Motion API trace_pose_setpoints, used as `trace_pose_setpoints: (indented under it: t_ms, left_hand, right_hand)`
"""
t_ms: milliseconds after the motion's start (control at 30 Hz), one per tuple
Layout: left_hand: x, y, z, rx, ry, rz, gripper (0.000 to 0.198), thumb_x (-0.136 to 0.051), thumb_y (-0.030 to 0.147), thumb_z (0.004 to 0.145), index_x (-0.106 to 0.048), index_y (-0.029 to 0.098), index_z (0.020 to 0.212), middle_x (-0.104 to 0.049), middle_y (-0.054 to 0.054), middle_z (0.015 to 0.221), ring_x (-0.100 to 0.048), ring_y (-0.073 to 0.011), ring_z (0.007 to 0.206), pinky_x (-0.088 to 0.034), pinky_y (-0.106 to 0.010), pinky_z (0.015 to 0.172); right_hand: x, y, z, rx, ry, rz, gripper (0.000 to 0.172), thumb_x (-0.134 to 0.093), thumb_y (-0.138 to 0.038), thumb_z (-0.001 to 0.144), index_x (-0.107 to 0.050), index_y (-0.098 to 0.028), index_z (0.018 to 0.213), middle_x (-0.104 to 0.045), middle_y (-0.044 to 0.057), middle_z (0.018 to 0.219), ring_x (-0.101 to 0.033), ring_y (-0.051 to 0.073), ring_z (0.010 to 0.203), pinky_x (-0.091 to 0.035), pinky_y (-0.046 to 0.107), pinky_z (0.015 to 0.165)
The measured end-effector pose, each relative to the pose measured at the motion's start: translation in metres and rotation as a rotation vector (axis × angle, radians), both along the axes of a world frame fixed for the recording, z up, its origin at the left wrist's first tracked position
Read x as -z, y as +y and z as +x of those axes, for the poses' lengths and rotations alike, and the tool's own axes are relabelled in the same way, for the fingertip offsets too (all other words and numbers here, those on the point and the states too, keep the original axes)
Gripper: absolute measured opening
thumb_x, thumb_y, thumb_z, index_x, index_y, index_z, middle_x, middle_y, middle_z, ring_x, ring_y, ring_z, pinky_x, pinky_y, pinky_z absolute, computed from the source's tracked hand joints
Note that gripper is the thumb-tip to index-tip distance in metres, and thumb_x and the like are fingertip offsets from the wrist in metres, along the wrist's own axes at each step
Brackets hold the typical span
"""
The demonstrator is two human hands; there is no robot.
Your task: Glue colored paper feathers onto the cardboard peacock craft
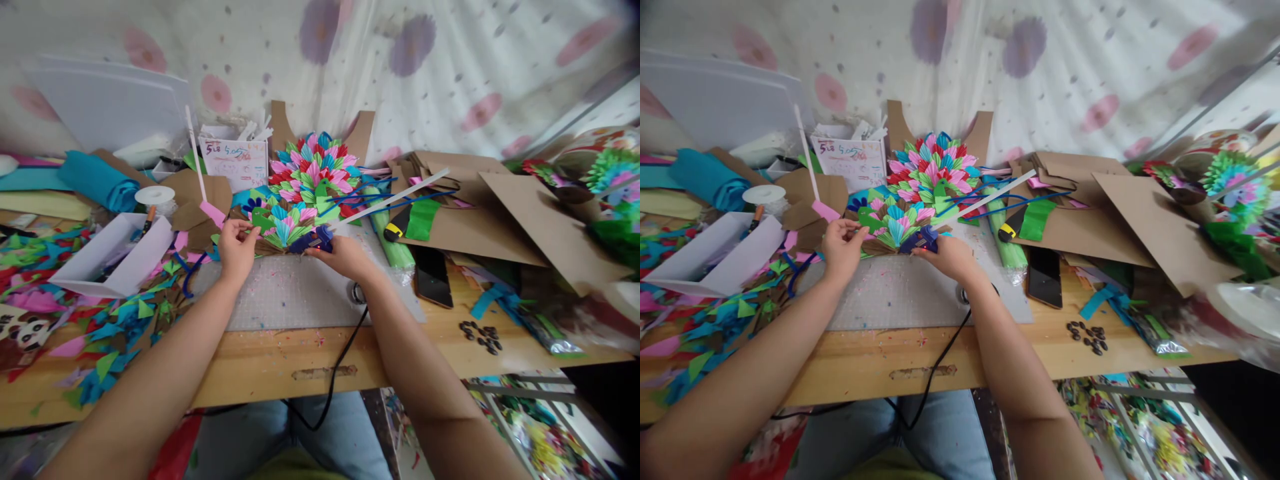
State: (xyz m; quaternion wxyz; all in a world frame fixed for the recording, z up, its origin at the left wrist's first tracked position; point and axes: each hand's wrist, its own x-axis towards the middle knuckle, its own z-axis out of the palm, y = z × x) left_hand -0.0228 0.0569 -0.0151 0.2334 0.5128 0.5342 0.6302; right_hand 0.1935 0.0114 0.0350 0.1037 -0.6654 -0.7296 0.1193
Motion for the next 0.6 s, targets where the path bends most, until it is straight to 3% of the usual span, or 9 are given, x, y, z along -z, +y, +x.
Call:
trace_pose_setpoints:
  t_ms: [167,333,500,600]
  left_hand:
    - [-0.001,-0.001,0.0,0.015,-0.028,0.016,0.02,-0.067,0.017,0.067,-0.049,0.02,0.075,-0.059,0.002,0.072,-0.05,-0.0082,0.056,-0.042,-0.023,0.056]
    - [-0.001,-0.002,0.001,0.024,-0.022,0.003,0.019,-0.067,0.016,0.066,-0.05,0.02,0.075,-0.059,0.002,0.071,-0.048,-0.0079,0.054,-0.041,-0.023,0.055]
    - [-0.001,-0.003,0.001,0.043,0.025,-0.012,0.018,-0.067,0.019,0.067,-0.051,0.021,0.075,-0.058,0.002,0.071,-0.047,-0.0086,0.055,-0.04,-0.023,0.055]
    - [0.001,-0.003,0.001,0.075,0.035,-0.015,0.017,-0.066,0.02,0.067,-0.051,0.021,0.074,-0.058,0.002,0.07,-0.047,-0.0089,0.054,-0.04,-0.023,0.054]
  right_hand:
    - [-0.005,-0.002,0.014,0.036,0.153,0.035,0.049,-0.052,-0.063,0.075,-0.066,-0.016,0.078,-0.063,0.007,0.068,-0.057,0.018,0.063,-0.033,0.025,0.053]
    - [-0.01,-0.003,0.049,0.14,0.422,0.119,0.048,-0.053,-0.06,0.075,-0.067,-0.013,0.072,-0.062,0.005,0.063,-0.053,0.013,0.056,-0.037,0.025,0.054]
    - [0.006,0.006,0.08,0.38,0.422,0.162,0.049,-0.053,-0.059,0.074,-0.068,-0.012,0.076,-0.063,0.007,0.061,-0.054,0.016,0.054,-0.037,0.026,0.051]
    - [0.018,0.011,0.081,0.434,0.353,0.156,0.046,-0.052,-0.055,0.077,-0.067,-0.013,0.081,-0.067,0.01,0.07,-0.06,0.019,0.062,-0.04,0.027,0.055]
